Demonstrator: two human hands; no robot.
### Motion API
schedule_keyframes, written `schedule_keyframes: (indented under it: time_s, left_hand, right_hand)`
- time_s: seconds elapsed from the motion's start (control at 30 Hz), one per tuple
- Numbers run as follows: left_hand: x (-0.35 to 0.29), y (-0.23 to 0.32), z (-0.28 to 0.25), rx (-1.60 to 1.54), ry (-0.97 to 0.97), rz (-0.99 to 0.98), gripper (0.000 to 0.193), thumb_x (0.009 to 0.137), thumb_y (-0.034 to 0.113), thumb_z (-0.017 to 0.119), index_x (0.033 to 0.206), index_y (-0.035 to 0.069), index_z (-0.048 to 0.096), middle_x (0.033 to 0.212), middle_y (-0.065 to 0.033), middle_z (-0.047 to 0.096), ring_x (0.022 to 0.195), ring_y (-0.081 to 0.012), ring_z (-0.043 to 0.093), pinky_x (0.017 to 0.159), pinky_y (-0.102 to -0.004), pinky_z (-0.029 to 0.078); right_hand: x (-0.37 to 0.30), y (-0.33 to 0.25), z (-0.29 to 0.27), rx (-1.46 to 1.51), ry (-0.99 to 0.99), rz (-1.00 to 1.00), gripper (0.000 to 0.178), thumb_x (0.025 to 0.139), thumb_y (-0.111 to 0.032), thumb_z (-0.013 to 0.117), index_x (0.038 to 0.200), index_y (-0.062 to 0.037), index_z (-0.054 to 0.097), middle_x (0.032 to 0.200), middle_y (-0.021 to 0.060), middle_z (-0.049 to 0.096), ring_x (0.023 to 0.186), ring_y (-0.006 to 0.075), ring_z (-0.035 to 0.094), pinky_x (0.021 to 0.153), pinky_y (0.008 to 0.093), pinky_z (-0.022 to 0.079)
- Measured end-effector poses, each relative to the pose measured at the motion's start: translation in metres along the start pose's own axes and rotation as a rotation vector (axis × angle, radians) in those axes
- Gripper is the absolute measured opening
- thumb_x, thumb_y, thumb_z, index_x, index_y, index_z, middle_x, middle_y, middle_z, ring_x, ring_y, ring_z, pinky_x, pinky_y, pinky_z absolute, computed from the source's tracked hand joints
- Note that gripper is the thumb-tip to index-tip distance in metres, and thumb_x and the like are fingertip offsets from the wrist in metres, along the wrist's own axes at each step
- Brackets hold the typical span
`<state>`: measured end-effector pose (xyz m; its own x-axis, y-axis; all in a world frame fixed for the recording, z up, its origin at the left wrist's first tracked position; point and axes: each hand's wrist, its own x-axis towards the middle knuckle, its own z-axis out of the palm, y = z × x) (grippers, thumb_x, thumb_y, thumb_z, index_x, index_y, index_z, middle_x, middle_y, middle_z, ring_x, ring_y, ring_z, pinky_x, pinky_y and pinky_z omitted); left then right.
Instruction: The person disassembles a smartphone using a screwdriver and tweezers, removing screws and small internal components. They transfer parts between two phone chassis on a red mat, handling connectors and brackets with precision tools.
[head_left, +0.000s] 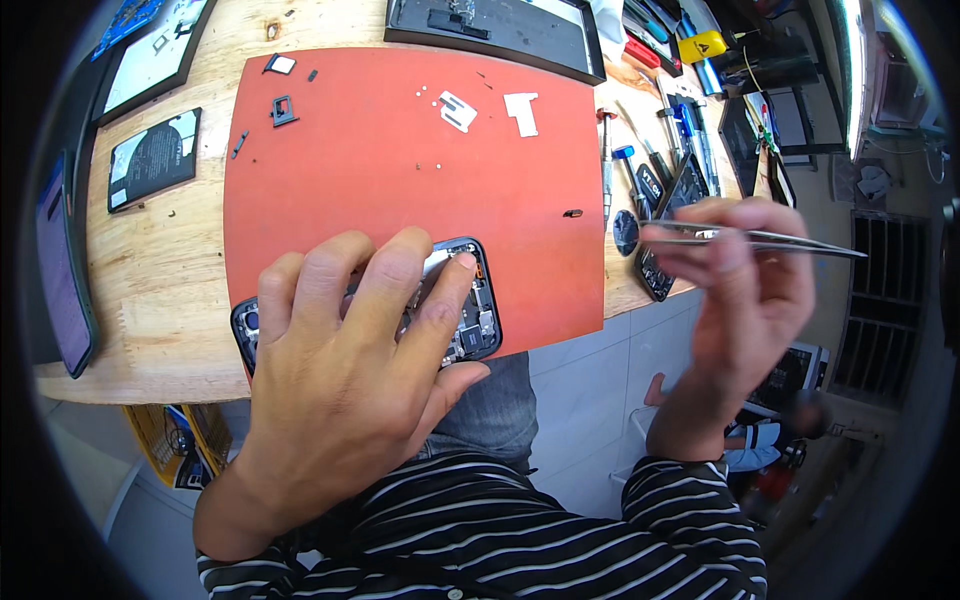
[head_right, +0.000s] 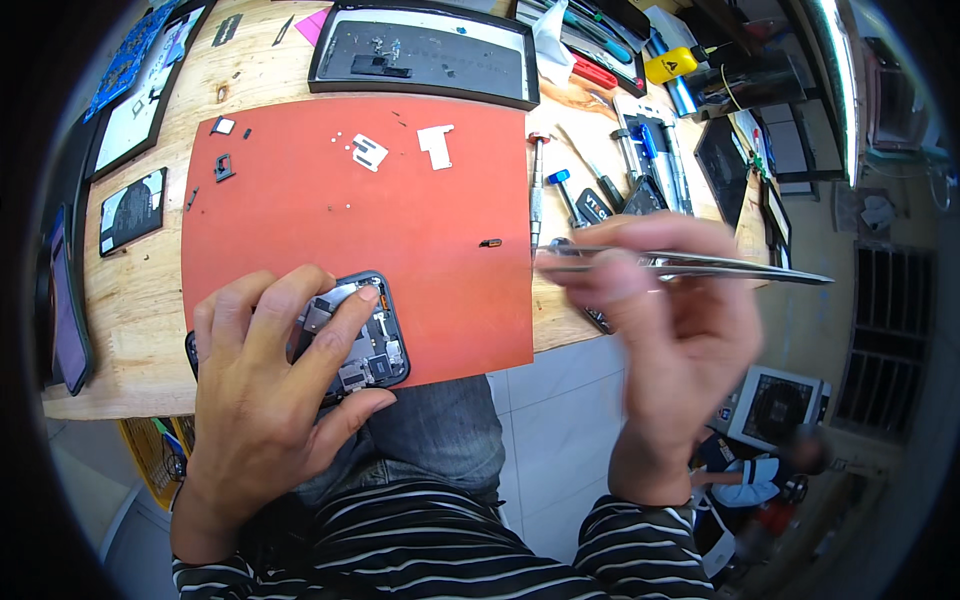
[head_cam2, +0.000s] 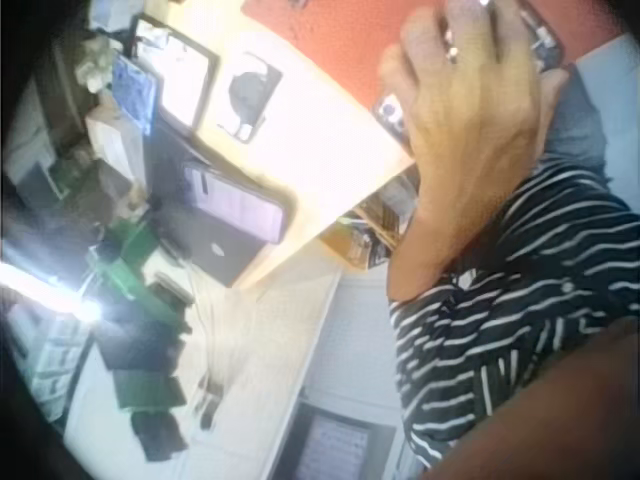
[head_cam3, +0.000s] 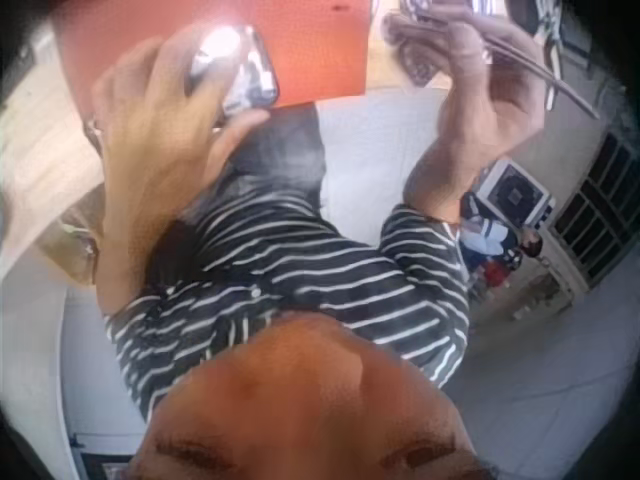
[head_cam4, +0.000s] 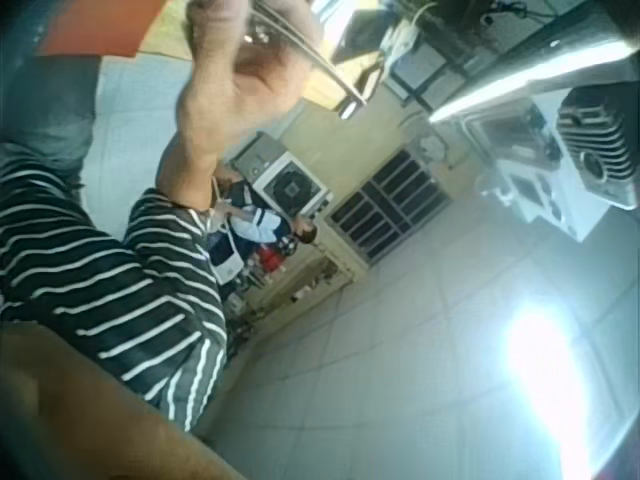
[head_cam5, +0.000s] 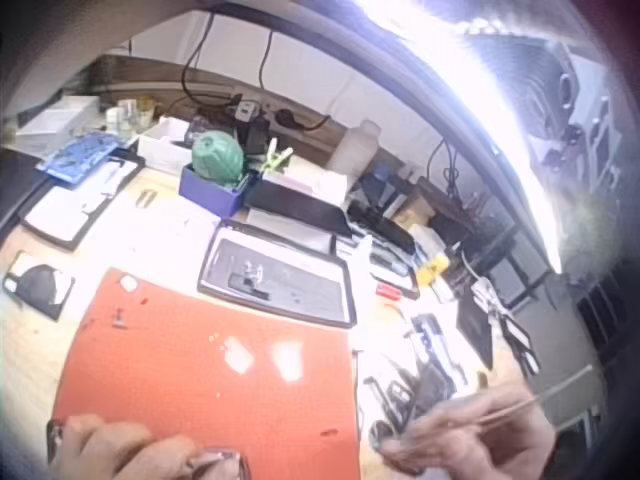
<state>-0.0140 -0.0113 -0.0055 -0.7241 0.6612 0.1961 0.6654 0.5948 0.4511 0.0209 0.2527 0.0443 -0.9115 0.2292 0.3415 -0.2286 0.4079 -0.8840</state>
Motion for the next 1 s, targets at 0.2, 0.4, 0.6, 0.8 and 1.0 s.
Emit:
schedule_keyframes:
  time_s: [0.2,0.4,0.6,0.8,1.0]
  left_hand:
    - [-0.002,0.002,-0.001,0.035,0.002,-0.001,0.066,0.081,0.047,0.081,0.132,0.008,0.072,0.132,-0.0122,0.058,0.118,-0.0358,0.051,0.101,-0.0522,0.039]
    - [0.0,0.003,-0.004,0.047,-0.03,-0.003,0.066,0.079,0.045,0.081,0.132,0.008,0.071,0.134,-0.0124,0.058,0.117,-0.0365,0.052,0.1,-0.0526,0.041]
    - [-0.001,0.004,-0.005,0.052,-0.055,-0.004,0.067,0.08,0.046,0.079,0.133,0.008,0.07,0.135,-0.0123,0.057,0.117,-0.0347,0.052,0.1,-0.0521,0.04]
    - [0.0,0.003,-0.004,0.036,-0.045,0.008,0.067,0.079,0.045,0.079,0.133,0.007,0.07,0.135,-0.0114,0.057,0.117,-0.0335,0.052,0.1,-0.0514,0.04]
    - [-0.001,0.001,-0.001,0.041,-0.023,0.028,0.07,0.072,0.041,0.084,0.13,0.005,0.071,0.134,-0.0108,0.058,0.116,-0.0332,0.052,0.097,-0.051,0.04]
  right_hand:
    - [-0.001,-0.011,-0.029,-0.105,0.051,0.097,0.024,0.107,-0.009,0.062,0.126,0.0035,0.056,0.107,0.0277,0.075,0.094,0.0335,0.08,0.075,0.0319,0.069]
    - [-0.008,0.001,0.009,0.033,-0.105,0.23,0.02,0.103,-0.003,0.064,0.12,0.0031,0.057,0.104,0.0245,0.076,0.093,0.0322,0.08,0.077,0.0334,0.068]
    - [0.001,0.011,0.035,0.077,-0.277,0.302,0.018,0.101,0.0,0.065,0.117,0.001,0.057,0.101,0.0193,0.076,0.092,0.0253,0.078,0.084,0.0324,0.064]
    - [0.014,0.005,0.043,0.036,-0.408,0.252,0.017,0.103,-0.002,0.064,0.116,-0.0007,0.053,0.1,0.02,0.076,0.092,0.0257,0.078,0.084,0.0319,0.065]
    - [0.03,0.005,0.049,0.012,-0.508,0.256,0.019,0.104,-0.004,0.064,0.118,0.001,0.052,0.1,0.0196,0.076,0.092,0.0245,0.079,0.08,0.0303,0.066]
